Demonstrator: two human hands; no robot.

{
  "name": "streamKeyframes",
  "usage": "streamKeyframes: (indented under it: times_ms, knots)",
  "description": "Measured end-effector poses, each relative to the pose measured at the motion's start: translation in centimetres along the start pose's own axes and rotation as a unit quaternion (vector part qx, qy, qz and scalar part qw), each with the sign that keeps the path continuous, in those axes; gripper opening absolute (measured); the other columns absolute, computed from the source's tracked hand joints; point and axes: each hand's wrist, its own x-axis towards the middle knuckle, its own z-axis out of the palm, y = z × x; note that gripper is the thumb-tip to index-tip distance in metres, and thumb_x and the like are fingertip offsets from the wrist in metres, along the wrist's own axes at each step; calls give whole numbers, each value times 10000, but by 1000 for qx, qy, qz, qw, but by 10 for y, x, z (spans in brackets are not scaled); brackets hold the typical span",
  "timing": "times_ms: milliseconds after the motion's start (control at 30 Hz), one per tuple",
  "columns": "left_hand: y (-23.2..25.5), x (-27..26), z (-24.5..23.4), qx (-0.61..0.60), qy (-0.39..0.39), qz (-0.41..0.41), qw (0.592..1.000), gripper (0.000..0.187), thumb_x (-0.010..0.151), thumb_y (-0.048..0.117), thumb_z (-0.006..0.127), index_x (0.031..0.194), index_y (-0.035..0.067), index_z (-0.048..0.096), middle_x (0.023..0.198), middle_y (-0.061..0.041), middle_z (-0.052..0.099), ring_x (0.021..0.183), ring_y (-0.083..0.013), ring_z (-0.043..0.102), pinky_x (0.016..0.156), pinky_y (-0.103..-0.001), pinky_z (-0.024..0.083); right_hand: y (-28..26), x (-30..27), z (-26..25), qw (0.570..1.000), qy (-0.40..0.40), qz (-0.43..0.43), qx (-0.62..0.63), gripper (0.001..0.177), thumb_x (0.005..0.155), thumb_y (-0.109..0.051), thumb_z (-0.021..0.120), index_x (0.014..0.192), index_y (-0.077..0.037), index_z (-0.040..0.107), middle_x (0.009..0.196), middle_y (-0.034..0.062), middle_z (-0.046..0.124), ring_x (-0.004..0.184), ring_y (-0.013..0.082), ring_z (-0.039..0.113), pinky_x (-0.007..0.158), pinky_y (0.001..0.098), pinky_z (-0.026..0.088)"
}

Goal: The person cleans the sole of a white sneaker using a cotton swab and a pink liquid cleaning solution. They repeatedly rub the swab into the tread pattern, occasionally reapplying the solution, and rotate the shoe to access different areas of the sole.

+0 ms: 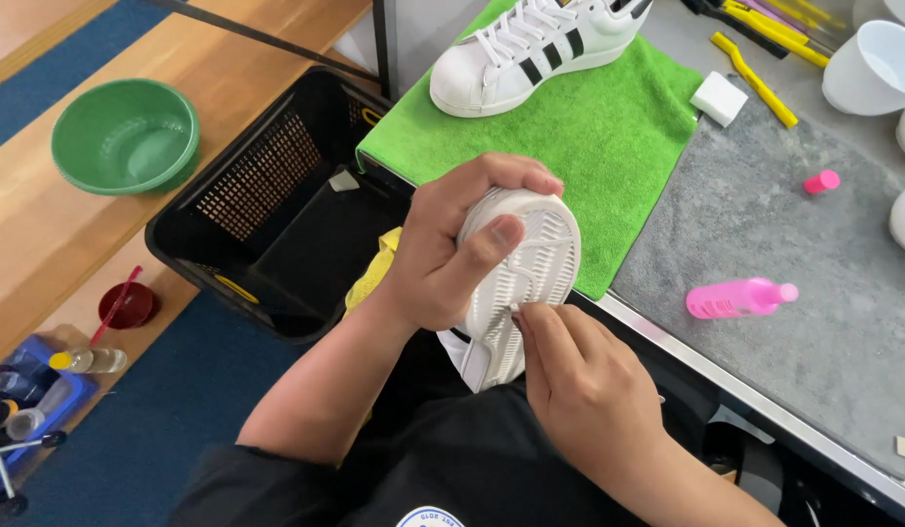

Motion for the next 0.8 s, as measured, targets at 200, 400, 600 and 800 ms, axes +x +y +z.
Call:
streamKeyframes:
  times_ms: [200, 400, 600, 800]
  knots:
    - [0, -1, 12, 100, 17, 3, 995, 360, 1045, 337, 416, 1186, 53, 589, 1173, -113, 691, 1162, -278, 695, 1014, -376, 539, -3, 2, -5, 1000, 4, 5, 21, 70, 1010, -53, 550, 1015, -24, 613, 816, 66, 589, 693, 248, 575, 628, 354, 482]
    - [-1, -3, 14, 115, 26, 14, 993, 343, 1045, 333, 439, 1186, 62, 596, 1172, -99, 697, 1212, -311, 691, 1047, -410, 557, 6, -3, -3, 998, -30, 51, 33, 46, 1003, -43, 552, 1008, -49, 598, 734, 53, 500, 584, 253, 480, 537, 377, 421]
    - [3, -4, 13, 132, 40, 25, 990, 342, 1056, 334, 416, 1195, 70, 584, 1189, -104, 684, 1183, -296, 702, 1022, -403, 566, 0, 5, -8, 996, -28, 38, 77, 73, 999, -31, 536, 1031, -28, 601, 735, 76, 496, 608, 268, 494, 577, 382, 418]
    - [1, -11, 18, 173, 34, 6, 984, 275, 1047, 286, 446, 1219, 107, 566, 1225, -41, 704, 1260, -289, 696, 1096, -419, 513, -4, 0, -9, 998, -18, 44, 42, 79, 1015, -35, 526, 991, -51, 599, 714, 42, 458, 566, 240, 439, 531, 362, 386]
